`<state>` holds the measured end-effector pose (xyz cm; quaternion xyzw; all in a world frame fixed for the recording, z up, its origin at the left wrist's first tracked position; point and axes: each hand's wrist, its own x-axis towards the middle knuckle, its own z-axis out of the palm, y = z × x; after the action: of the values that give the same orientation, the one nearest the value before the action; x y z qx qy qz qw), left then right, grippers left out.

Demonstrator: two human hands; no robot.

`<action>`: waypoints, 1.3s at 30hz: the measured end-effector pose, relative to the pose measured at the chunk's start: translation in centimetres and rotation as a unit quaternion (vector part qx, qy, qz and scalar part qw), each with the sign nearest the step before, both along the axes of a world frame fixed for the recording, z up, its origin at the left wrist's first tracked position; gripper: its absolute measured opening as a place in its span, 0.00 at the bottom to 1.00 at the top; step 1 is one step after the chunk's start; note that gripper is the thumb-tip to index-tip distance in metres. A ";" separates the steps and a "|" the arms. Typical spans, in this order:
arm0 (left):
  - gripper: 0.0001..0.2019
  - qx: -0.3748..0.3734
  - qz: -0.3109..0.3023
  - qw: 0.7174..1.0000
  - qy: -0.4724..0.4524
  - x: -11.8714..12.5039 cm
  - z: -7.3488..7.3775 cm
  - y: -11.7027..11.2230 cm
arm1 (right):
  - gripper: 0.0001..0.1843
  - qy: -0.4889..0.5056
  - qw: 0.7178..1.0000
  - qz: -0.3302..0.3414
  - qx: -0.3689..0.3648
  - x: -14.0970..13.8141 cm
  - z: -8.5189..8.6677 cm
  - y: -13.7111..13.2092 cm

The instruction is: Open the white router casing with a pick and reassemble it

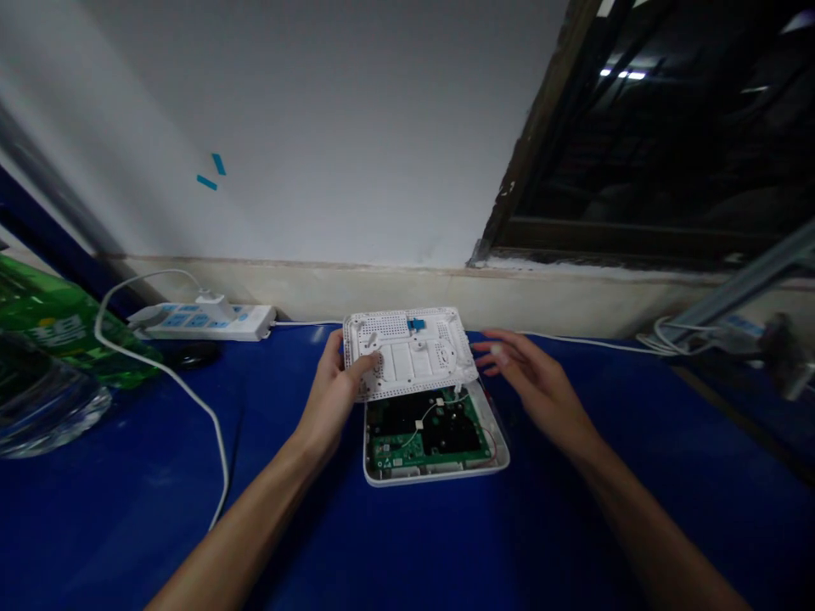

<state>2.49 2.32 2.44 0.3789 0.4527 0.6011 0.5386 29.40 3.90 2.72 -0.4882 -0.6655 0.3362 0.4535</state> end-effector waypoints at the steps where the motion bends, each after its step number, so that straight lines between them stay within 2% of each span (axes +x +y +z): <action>1: 0.23 0.001 -0.026 1.000 0.004 1.0 0.3 -0.2 | 0.27 0.042 0.999 -0.015 -0.023 0.1 0.3 0.0; 3: 0.24 0.006 -0.074 0.997 0.015 3.0 1.1 -0.6 | 0.31 0.103 0.991 -0.045 -0.066 0.2 0.7 0.1; 7: 0.25 0.034 -0.171 0.984 0.048 6.7 2.3 -0.8 | 0.30 0.188 0.971 -0.107 -0.099 1.6 0.4 0.5; 9: 0.25 0.068 -0.203 0.969 0.125 7.7 2.5 -0.8 | 0.34 0.191 0.967 -0.142 -0.095 3.7 -0.3 1.0; 10: 0.26 0.093 -0.201 0.956 0.192 8.1 2.4 -0.8 | 0.38 0.178 0.965 -0.175 -0.087 5.1 -0.7 1.3; 12: 0.30 0.149 -0.172 0.905 0.360 8.4 1.9 -1.0 | 0.40 0.095 0.958 -0.266 -0.055 8.3 -1.8 1.8; 13: 0.33 0.176 -0.157 0.865 0.444 8.5 1.4 -1.2 | 0.38 0.022 0.950 -0.307 -0.044 10.1 -2.3 2.1; 15: 0.44 0.196 -0.164 0.782 0.568 8.8 0.3 -1.8 | 0.34 -0.024 0.940 -0.336 -0.044 13.2 -3.4 2.4; 18: 0.56 0.190 -0.194 0.700 0.660 9.3 -1.6 -2.7 | 0.26 -0.086 0.925 -0.368 -0.046 16.3 -4.7 2.6; 21: 0.54 0.218 -0.190 0.655 0.698 9.4 -3.1 -3.0 | 0.20 -0.149 0.910 -0.384 -0.039 17.2 -5.6 2.8; 26: 0.52 0.262 -0.182 0.637 0.702 8.7 -3.9 -2.4 | 0.18 -0.240 0.892 -0.382 -0.025 16.7 -6.4 3.1; 33: 0.53 0.262 -0.181 0.646 0.693 8.5 -3.7 -2.4 | 0.20 -0.325 0.875 -0.358 -0.007 16.3 -7.0 3.3; 36: 0.52 0.267 -0.174 0.650 0.690 8.6 -3.7 -2.6 | 0.24 -0.341 0.863 -0.374 0.011 16.1 -5.5 2.9; 38: 0.52 0.269 -0.174 0.651 0.688 8.2 -3.6 -2.7 | 0.26 -0.333 0.860 -0.384 0.033 15.4 -3.3 1.7; 39: 0.52 0.269 -0.176 0.651 0.688 7.9 -3.4 -2.7 | 0.26 -0.298 0.876 -0.376 0.047 14.7 -2.0 0.6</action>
<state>10.39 -0.40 -0.96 0.8844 0.4374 0.1572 0.0426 44.08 4.48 0.73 -0.7568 -0.5502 -0.0531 0.3488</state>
